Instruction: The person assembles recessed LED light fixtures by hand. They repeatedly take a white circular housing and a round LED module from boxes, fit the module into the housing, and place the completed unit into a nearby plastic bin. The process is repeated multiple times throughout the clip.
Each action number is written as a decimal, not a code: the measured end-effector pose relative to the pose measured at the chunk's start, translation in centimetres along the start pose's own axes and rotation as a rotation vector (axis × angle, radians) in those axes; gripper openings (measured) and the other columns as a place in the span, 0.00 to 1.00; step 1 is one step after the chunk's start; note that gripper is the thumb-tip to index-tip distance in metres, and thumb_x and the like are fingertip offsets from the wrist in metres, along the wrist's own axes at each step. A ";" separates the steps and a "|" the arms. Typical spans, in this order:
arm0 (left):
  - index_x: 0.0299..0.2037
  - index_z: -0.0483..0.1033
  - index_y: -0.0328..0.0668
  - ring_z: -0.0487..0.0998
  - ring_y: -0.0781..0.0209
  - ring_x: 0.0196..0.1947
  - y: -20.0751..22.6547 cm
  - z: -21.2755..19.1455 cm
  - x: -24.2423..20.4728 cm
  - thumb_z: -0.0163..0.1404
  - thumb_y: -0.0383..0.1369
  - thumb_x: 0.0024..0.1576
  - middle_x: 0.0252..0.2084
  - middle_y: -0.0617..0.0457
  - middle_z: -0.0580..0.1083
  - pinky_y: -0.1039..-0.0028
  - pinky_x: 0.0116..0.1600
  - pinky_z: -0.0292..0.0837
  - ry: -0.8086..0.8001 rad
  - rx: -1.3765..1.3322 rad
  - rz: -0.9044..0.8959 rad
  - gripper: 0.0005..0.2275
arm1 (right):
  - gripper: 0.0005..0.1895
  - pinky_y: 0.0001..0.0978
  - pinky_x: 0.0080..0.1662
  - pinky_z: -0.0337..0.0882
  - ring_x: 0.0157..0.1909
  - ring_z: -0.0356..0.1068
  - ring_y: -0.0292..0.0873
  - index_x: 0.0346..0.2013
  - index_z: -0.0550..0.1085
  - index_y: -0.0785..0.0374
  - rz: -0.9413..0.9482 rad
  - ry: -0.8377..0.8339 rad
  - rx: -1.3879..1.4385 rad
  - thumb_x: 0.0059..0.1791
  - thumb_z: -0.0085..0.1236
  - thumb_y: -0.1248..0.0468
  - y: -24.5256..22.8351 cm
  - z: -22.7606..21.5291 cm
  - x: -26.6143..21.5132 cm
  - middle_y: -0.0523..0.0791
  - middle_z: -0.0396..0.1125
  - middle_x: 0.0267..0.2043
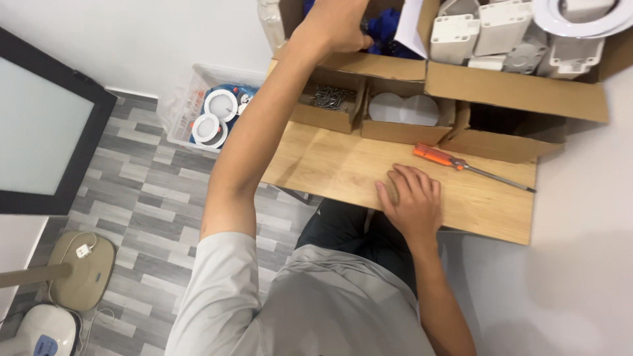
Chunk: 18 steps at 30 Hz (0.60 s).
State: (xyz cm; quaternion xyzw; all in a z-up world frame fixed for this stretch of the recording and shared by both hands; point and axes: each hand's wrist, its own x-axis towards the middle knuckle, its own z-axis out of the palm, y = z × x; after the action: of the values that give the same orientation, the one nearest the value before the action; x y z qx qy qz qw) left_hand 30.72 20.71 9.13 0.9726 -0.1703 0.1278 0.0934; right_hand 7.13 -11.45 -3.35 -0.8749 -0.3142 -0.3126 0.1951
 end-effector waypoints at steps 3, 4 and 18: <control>0.51 0.74 0.39 0.80 0.33 0.43 0.4 1.5 2.9 0.66 0.31 0.47 0.46 0.42 0.78 0.49 0.37 0.74 -0.061 0.074 -0.078 0.22 | 0.13 0.39 0.51 0.66 0.55 0.75 0.44 0.44 0.84 0.55 0.005 0.018 -0.010 0.56 0.67 0.50 0.3 0.4 0.2 0.39 0.79 0.55; 0.48 0.74 0.44 0.81 0.36 0.40 0.5 2.1 3.4 0.61 0.22 0.41 0.41 0.48 0.78 0.49 0.33 0.75 -0.068 0.133 -0.112 0.22 | 0.14 0.38 0.50 0.65 0.55 0.75 0.43 0.44 0.84 0.55 0.006 0.012 -0.022 0.56 0.67 0.49 0.2 0.5 0.0 0.39 0.79 0.55; 0.44 0.80 0.40 0.83 0.34 0.36 -3.0 3.9 3.9 0.69 0.42 0.46 0.38 0.41 0.81 0.48 0.35 0.77 -0.325 0.154 -0.222 0.21 | 0.13 0.35 0.50 0.66 0.59 0.76 0.41 0.43 0.83 0.56 0.044 0.000 0.068 0.57 0.66 0.50 0.7 0.0 0.4 0.40 0.79 0.55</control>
State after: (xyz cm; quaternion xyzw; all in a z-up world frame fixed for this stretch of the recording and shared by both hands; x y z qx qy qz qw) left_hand 36.15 21.43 6.13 0.9975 -0.0646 -0.0291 0.0037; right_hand 7.85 -11.73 -3.19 -0.8744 -0.3056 -0.2973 0.2316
